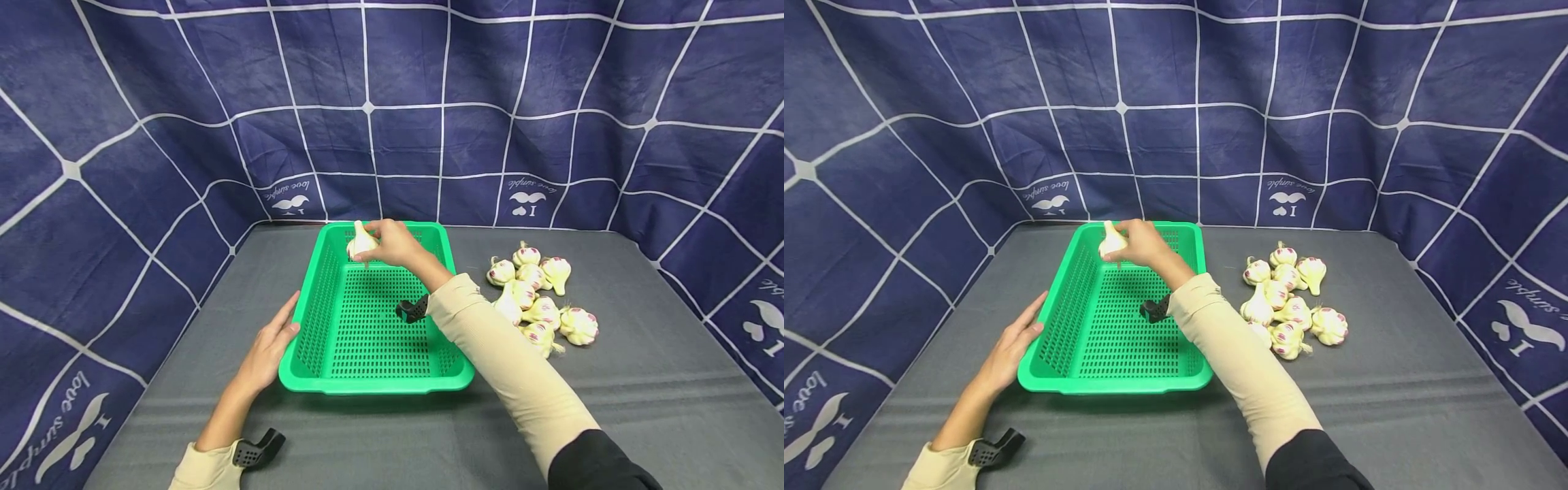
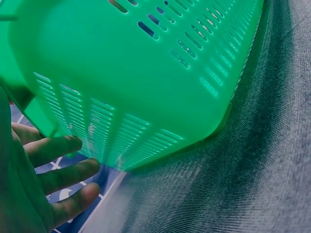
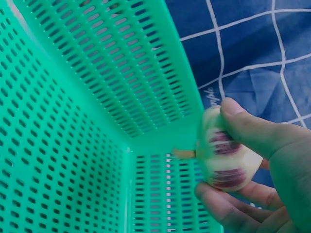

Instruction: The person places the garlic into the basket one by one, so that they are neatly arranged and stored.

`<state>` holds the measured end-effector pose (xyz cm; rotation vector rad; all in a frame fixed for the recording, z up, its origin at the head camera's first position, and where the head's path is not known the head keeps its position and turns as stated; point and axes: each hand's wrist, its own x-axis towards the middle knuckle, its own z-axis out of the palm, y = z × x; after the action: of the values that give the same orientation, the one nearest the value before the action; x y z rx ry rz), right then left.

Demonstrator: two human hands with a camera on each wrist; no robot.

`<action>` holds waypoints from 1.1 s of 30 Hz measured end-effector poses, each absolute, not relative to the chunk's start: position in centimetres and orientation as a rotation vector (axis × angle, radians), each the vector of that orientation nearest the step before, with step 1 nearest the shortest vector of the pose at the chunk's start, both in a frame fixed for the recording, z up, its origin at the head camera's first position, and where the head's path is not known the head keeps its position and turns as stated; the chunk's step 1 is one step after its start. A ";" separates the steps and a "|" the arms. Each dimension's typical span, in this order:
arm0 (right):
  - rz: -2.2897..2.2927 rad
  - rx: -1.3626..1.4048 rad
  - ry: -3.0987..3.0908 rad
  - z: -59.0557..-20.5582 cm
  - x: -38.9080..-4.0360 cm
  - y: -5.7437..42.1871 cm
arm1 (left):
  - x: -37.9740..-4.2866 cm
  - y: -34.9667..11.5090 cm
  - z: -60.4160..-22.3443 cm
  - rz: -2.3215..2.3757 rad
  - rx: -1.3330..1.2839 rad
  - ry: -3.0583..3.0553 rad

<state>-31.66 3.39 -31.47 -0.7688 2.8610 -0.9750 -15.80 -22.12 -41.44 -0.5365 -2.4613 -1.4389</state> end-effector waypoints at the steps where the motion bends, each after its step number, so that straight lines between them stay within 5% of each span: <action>1: -0.977 -0.766 2.864 -31.6 -31.7 3.2 | -15.8 -22.1 -41.4 -1.443 -0.540 -2.457; 33: -0.858 -0.543 2.796 -35.7 -34.0 1.3 | -16.0 -22.3 -41.5 -1.436 -0.568 -2.444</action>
<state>-34.01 1.33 -35.68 -0.5432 2.7957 -0.8580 -15.95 -22.32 -41.55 -0.5675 -2.4436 -1.4364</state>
